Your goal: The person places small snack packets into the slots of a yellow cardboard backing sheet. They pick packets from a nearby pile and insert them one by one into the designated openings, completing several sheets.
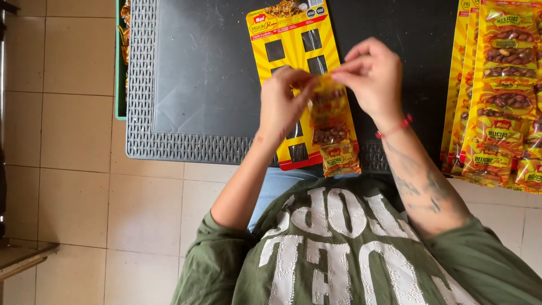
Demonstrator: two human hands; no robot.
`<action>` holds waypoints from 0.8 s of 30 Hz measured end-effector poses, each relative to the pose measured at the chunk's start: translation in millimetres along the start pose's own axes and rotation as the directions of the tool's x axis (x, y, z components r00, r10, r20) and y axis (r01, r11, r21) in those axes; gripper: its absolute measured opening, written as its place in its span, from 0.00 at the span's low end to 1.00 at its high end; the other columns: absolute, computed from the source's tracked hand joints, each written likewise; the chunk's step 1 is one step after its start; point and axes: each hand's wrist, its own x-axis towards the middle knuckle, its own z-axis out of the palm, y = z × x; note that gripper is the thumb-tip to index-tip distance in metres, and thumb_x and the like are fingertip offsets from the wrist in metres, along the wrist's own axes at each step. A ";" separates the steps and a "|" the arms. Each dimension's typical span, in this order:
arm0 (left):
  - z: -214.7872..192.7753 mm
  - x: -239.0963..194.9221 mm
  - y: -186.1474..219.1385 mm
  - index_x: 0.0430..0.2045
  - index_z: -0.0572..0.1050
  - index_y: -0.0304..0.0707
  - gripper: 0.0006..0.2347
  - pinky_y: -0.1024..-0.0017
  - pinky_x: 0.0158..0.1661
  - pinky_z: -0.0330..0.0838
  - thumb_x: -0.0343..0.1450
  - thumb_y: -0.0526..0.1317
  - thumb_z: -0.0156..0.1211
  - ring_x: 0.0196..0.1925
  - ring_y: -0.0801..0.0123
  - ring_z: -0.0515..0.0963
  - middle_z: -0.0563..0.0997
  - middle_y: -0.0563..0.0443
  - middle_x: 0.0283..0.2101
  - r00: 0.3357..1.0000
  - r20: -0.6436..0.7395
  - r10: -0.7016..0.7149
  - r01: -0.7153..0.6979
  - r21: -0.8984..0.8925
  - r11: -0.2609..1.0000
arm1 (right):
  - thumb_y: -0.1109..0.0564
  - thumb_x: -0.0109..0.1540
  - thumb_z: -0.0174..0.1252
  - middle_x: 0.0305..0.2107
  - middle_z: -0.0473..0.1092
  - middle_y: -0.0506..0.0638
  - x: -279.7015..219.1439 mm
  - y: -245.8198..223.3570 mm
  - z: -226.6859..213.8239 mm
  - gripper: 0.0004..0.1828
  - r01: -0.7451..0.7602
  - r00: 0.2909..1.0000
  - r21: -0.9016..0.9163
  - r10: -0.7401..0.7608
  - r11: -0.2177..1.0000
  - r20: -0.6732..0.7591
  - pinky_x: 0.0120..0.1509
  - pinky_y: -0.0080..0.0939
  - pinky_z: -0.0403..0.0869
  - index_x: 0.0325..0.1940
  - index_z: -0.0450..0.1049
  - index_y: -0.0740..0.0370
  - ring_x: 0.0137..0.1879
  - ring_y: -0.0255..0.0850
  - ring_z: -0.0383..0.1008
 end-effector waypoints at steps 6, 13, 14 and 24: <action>20.9 61.5 -60.4 0.24 0.81 0.45 0.03 0.57 0.34 0.71 0.66 0.40 0.65 0.36 0.55 0.78 0.85 0.55 0.30 0.997 -0.077 -0.026 0.064 0.544 0.837 | 0.69 0.54 0.76 0.27 0.80 0.50 64.6 56.4 24.2 0.18 0.074 0.991 -0.283 -0.103 0.956 -0.090 0.39 0.30 0.79 0.33 0.70 0.60 0.34 0.35 0.83; 23.5 86.2 -17.7 0.23 0.69 0.40 0.08 0.63 0.27 0.69 0.62 0.32 0.64 0.28 0.58 0.76 0.79 0.48 0.28 0.935 0.337 0.112 -0.220 0.301 0.928 | 0.65 0.53 0.81 0.60 0.56 0.66 140.8 79.9 -18.3 0.36 -0.089 0.923 -0.786 -0.246 0.612 -0.297 0.60 0.64 0.72 0.62 0.71 0.63 0.57 0.70 0.66; 27.1 92.0 -22.8 0.23 0.69 0.40 0.08 0.63 0.27 0.69 0.62 0.32 0.64 0.28 0.58 0.76 0.79 0.48 0.28 0.934 0.340 0.114 -0.222 0.299 0.928 | 0.65 0.53 0.81 0.60 0.56 0.66 152.8 105.6 -26.3 0.36 -0.093 0.922 -0.787 -0.246 0.610 -0.299 0.60 0.64 0.72 0.62 0.71 0.63 0.57 0.70 0.66; 31.0 97.8 -48.7 0.72 0.57 0.50 0.35 0.62 0.64 0.72 0.70 0.59 0.60 0.71 0.57 0.72 0.70 0.42 0.71 0.993 0.093 -0.070 0.099 -0.356 0.929 | 0.64 0.65 0.66 0.29 0.74 0.46 143.2 65.2 6.0 0.04 0.100 0.995 -0.091 -0.097 0.991 0.032 0.42 0.31 0.69 0.35 0.79 0.61 0.36 0.31 0.71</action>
